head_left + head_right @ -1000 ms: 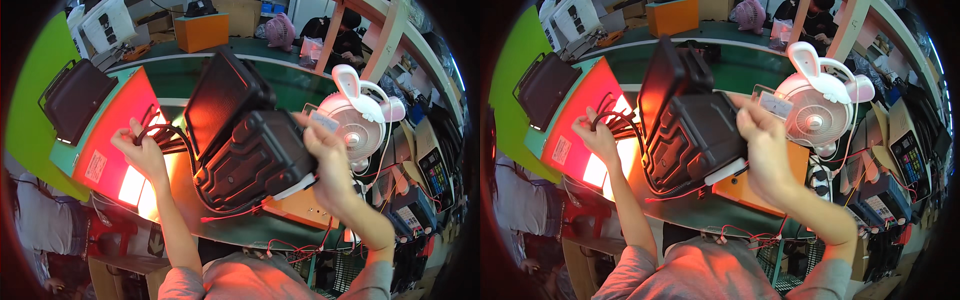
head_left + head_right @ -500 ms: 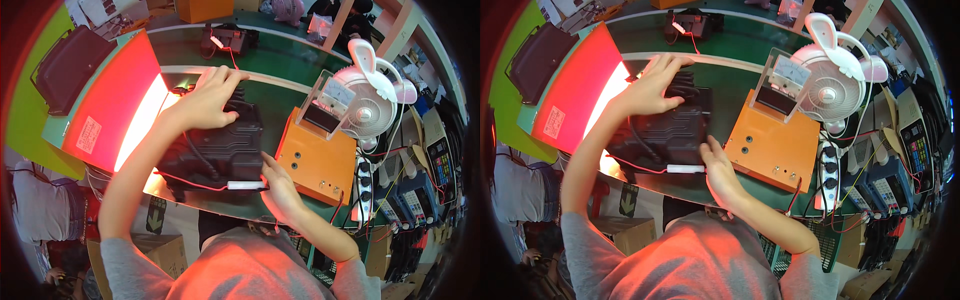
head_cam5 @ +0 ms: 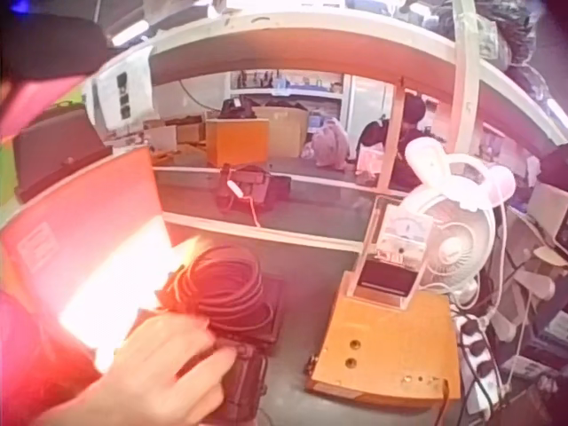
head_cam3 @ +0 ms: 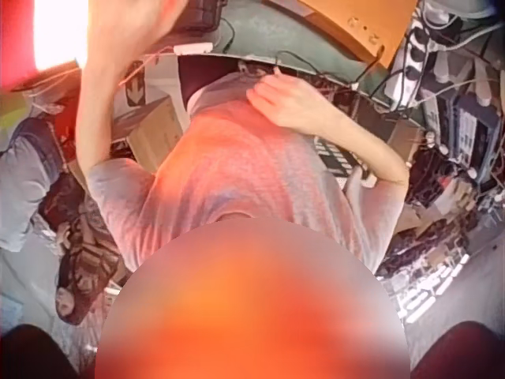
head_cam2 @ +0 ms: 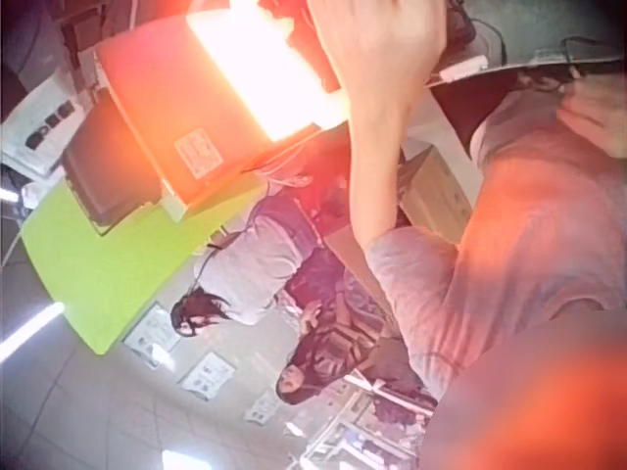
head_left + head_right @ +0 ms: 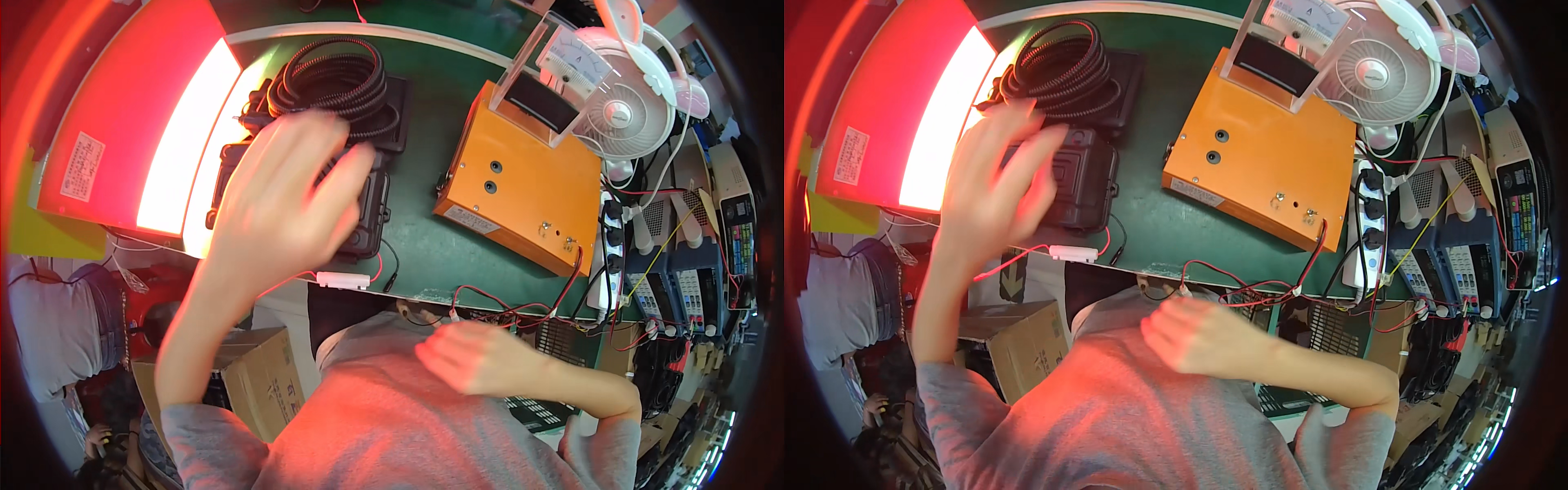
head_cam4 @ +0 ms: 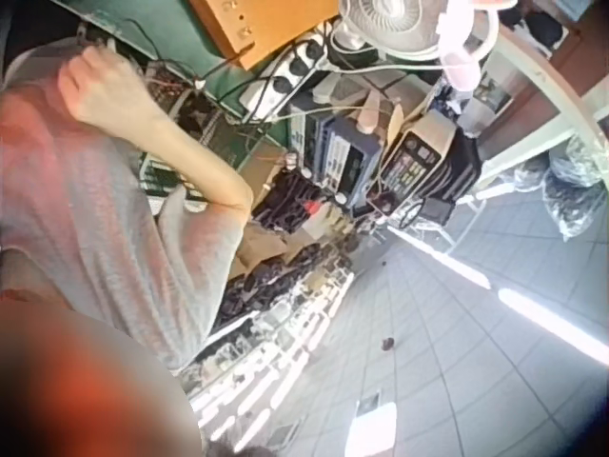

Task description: Testing electrical components and cables using diagnostic equipment at a workbench.

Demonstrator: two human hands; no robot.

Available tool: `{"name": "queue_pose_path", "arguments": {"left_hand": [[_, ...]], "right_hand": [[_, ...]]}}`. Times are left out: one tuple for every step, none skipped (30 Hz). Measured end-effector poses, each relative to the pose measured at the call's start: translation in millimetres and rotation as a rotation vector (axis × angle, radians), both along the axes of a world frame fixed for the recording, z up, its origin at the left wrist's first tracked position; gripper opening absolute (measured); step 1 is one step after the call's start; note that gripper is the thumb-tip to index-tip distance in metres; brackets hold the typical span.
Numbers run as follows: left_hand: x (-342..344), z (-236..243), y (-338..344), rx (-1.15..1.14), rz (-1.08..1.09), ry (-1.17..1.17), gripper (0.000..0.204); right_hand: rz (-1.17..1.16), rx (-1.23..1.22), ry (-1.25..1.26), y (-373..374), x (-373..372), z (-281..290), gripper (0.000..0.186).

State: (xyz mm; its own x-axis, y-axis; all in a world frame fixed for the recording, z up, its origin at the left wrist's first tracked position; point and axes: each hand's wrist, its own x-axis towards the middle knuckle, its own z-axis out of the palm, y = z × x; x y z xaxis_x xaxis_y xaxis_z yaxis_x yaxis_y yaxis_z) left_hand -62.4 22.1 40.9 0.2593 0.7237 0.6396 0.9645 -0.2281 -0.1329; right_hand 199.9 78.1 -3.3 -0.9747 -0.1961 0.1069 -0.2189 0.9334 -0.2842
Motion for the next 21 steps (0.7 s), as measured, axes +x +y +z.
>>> {"name": "queue_pose_path", "arguments": {"left_hand": [[2.9,-11.6,-18.0,0.036,-0.022,0.023,0.035],[7.2,-23.9,-39.8,0.064,0.022,0.038,0.035],[12.3,-36.6,-61.2,0.096,0.072,0.056,0.036],[19.4,-52.0,-78.7,0.091,0.083,0.055,0.036],[25.9,-66.9,-96.0,0.082,0.217,-0.113,0.043],[28.5,-79.8,-103.9,0.073,0.341,-0.283,0.050],[30.0,-88.2,-108.1,0.068,0.347,-0.281,0.050],[33.7,-95.0,-113.1,0.045,0.492,-0.334,0.057],[35.5,-100.0,-116.7,0.021,0.635,-0.386,0.064],[31.5,-103.6,-120.1,-0.062,0.690,-0.406,0.068],[32.9,-104.7,-120.6,-0.057,0.704,-0.408,0.068],[35.8,-105.9,-119.3,-0.095,0.739,-0.656,0.062],[37.5,-108.5,-118.7,-0.132,0.761,-0.907,0.058],[34.1,-119.6,-127.8,-0.047,0.672,-0.958,0.046],[33.0,-121.0,-131.4,-0.044,0.670,-0.963,0.046],[32.6,-122.7,-133.4,-0.079,0.574,-1.122,0.041],[33.2,-123.5,-134.4,-0.114,0.475,-1.273,0.036],[43.5,-105.3,-123.9,0.006,0.524,-1.319,0.036],[51.7,-95.7,-117.3,0.001,0.514,-1.324,0.036],[60.6,-88.1,-112.1,0.062,0.566,-1.075,0.037],[69.3,-82.7,-109.8,0.126,0.630,-0.820,0.039]], "right_hand": [[0.004,0.065,0.028,-10.9,-1.3,-18.5,0.032],[-0.010,0.228,0.021,-19.1,-8.9,-33.2,0.034],[-0.017,0.395,0.018,-27.5,-17.9,-42.4,0.035],[-0.006,0.391,0.018,-33.5,-26.7,-46.5,0.035],[-0.058,0.442,0.026,-38.6,-37.3,-49.1,0.037],[-0.121,0.492,0.028,-41.1,-46.2,-53.1,0.039],[-0.116,0.486,0.030,-45.6,-52.6,-57.2,0.039],[-0.222,0.560,-0.223,-51.4,-55.8,-60.6,0.041],[-0.327,0.632,-0.478,-54.9,-57.5,-64.4,0.044],[-0.316,0.615,-0.562,-54.2,-58.5,-69.7,0.040],[-0.303,0.622,-0.557,-51.2,-60.4,-70.2,0.040],[-0.203,0.499,-0.590,-46.9,-62.2,-70.3,0.038],[-0.106,0.375,-0.623,-42.2,-63.3,-70.0,0.035],[-0.086,0.376,-0.615,-37.7,-66.2,-62.4,0.035],[-0.068,0.242,-0.502,-33.1,-66.8,-47.9,0.030],[-0.054,0.109,-0.390,-28.7,-65.5,-34.7,0.024],[-0.056,0.112,-0.392,-24.3,-61.8,-25.9,0.024],[-0.121,-0.172,-0.300,-18.5,-57.6,-18.3,0.021],[-0.189,-0.454,-0.201,-12.4,-52.7,-10.4,0.018],[-0.202,-0.452,-0.202,-6.1,-46.3,-1.1,0.018],[-0.260,-0.577,-0.143,-1.3,-42.5,7.6,0.017]]}}
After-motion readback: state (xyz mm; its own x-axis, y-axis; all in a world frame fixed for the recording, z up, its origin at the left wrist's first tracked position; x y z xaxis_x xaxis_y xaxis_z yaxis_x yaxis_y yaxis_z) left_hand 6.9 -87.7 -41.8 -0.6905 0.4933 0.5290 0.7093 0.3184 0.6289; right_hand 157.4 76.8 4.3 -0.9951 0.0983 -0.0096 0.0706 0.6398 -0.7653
